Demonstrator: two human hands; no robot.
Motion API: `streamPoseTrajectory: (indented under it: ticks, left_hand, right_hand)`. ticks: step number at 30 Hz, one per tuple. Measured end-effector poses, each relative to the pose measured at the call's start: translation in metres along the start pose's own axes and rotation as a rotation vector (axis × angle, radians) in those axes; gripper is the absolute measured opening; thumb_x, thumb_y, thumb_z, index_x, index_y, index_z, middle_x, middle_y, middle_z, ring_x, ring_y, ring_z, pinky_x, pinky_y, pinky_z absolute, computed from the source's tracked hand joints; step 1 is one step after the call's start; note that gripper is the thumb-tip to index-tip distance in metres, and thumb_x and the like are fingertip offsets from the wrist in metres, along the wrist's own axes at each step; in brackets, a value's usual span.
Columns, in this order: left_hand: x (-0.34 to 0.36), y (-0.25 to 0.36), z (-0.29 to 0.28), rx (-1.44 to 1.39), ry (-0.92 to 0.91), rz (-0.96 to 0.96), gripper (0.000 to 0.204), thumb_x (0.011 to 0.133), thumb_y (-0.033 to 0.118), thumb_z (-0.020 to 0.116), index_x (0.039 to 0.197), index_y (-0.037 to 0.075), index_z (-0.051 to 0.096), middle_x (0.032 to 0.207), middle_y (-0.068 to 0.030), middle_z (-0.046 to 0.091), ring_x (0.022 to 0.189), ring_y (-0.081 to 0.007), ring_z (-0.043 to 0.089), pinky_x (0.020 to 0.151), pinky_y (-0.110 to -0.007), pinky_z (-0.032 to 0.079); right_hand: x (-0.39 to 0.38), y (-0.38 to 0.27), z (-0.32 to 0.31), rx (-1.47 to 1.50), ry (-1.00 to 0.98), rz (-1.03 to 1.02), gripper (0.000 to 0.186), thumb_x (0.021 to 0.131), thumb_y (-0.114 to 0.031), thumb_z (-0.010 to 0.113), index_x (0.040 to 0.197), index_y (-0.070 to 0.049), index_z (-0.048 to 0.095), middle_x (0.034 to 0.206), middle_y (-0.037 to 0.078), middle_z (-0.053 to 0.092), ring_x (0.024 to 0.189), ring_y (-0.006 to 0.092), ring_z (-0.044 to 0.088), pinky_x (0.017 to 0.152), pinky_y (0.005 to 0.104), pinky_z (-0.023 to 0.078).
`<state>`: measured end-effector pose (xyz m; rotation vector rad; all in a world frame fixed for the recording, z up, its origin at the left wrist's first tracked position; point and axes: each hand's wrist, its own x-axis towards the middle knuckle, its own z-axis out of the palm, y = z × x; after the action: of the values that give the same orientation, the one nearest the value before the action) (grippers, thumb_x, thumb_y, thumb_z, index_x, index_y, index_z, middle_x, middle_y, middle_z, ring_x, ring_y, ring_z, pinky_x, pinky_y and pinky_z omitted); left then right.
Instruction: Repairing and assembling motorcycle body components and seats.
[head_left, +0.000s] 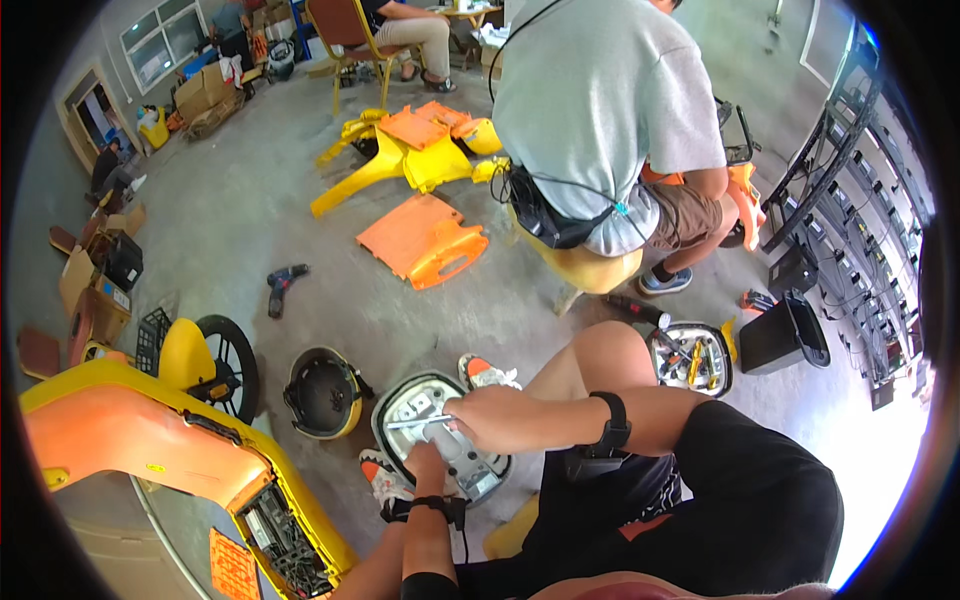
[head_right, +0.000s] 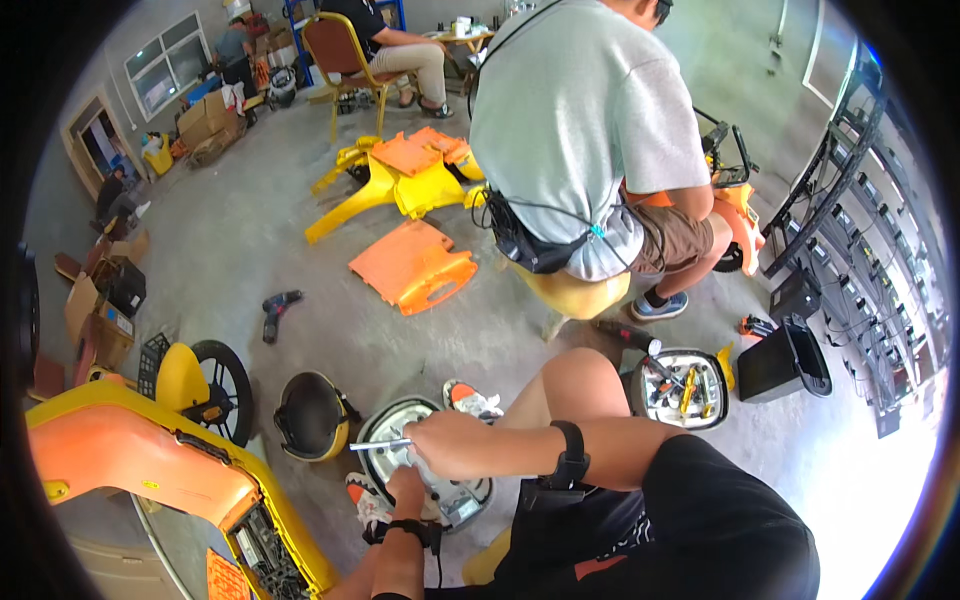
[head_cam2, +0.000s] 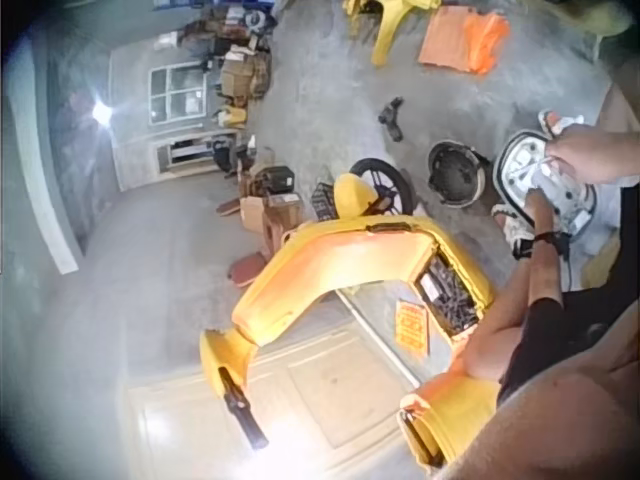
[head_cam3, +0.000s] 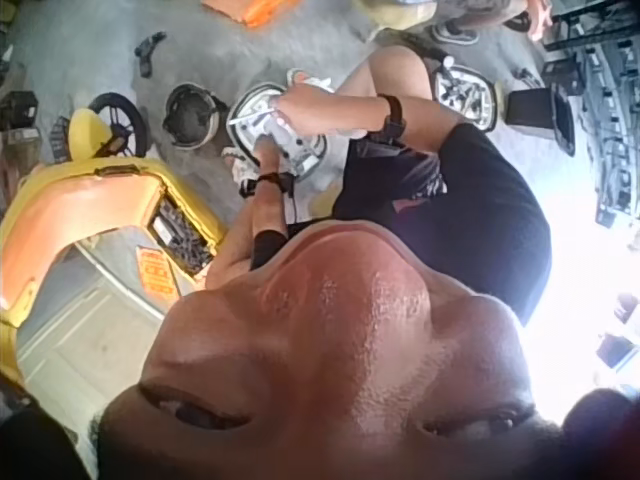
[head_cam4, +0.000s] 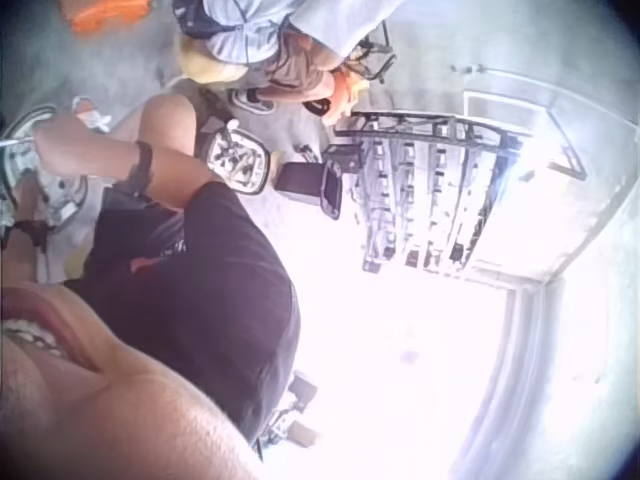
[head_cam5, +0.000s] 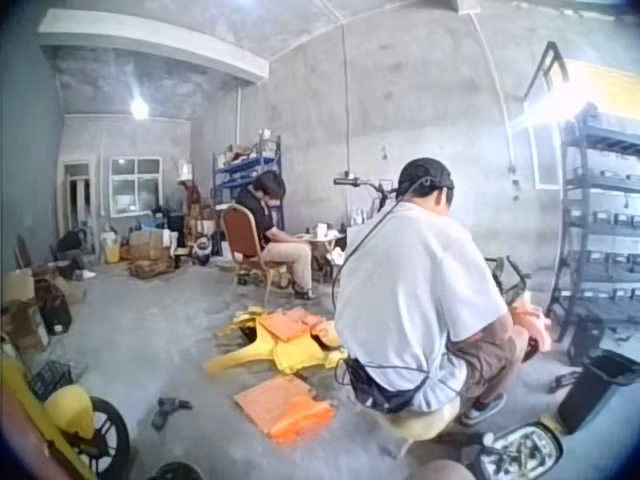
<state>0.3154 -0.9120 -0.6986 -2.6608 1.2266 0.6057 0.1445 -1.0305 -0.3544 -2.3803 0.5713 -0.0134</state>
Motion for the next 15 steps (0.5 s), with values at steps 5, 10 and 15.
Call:
streamPoseTrajectory:
  ticks: [5, 10, 15]
  left_hand:
    - [-0.013, 0.0, -0.004, 0.05, -0.014, 0.027, 0.023, 0.094, 0.023, 0.051, 0.106, 0.006, 0.06, 0.106, -0.011, 0.068, 0.095, -0.0264, 0.069, 0.08, -0.038, 0.055]
    - [-0.005, -0.003, -0.017, 0.014, -0.116, 0.068, 0.018, 0.09, 0.019, 0.058, 0.099, 0.005, 0.064, 0.096, -0.0098, 0.071, 0.09, -0.0252, 0.07, 0.079, -0.036, 0.055]
    - [-0.009, 0.002, -0.012, -0.07, 0.049, -0.001, 0.019, 0.093, 0.018, 0.052, 0.1, 0.005, 0.063, 0.1, -0.0127, 0.071, 0.092, -0.026, 0.07, 0.074, -0.037, 0.056]
  right_hand:
    - [-0.001, 0.004, 0.004, -0.032, -0.029, -0.017, 0.019, 0.093, -0.018, 0.052, 0.093, 0.001, 0.057, 0.076, 0.02, 0.062, 0.077, 0.0401, 0.062, 0.068, 0.0501, 0.047]
    - [0.002, 0.003, -0.001, 0.0, 0.012, -0.005, 0.019, 0.093, -0.019, 0.053, 0.093, 0.001, 0.057, 0.076, 0.021, 0.062, 0.076, 0.0405, 0.062, 0.068, 0.0498, 0.047]
    - [0.0, 0.004, 0.001, -0.012, 0.055, -0.017, 0.018, 0.093, -0.019, 0.053, 0.094, -0.002, 0.056, 0.074, 0.021, 0.061, 0.077, 0.0401, 0.061, 0.067, 0.0502, 0.046]
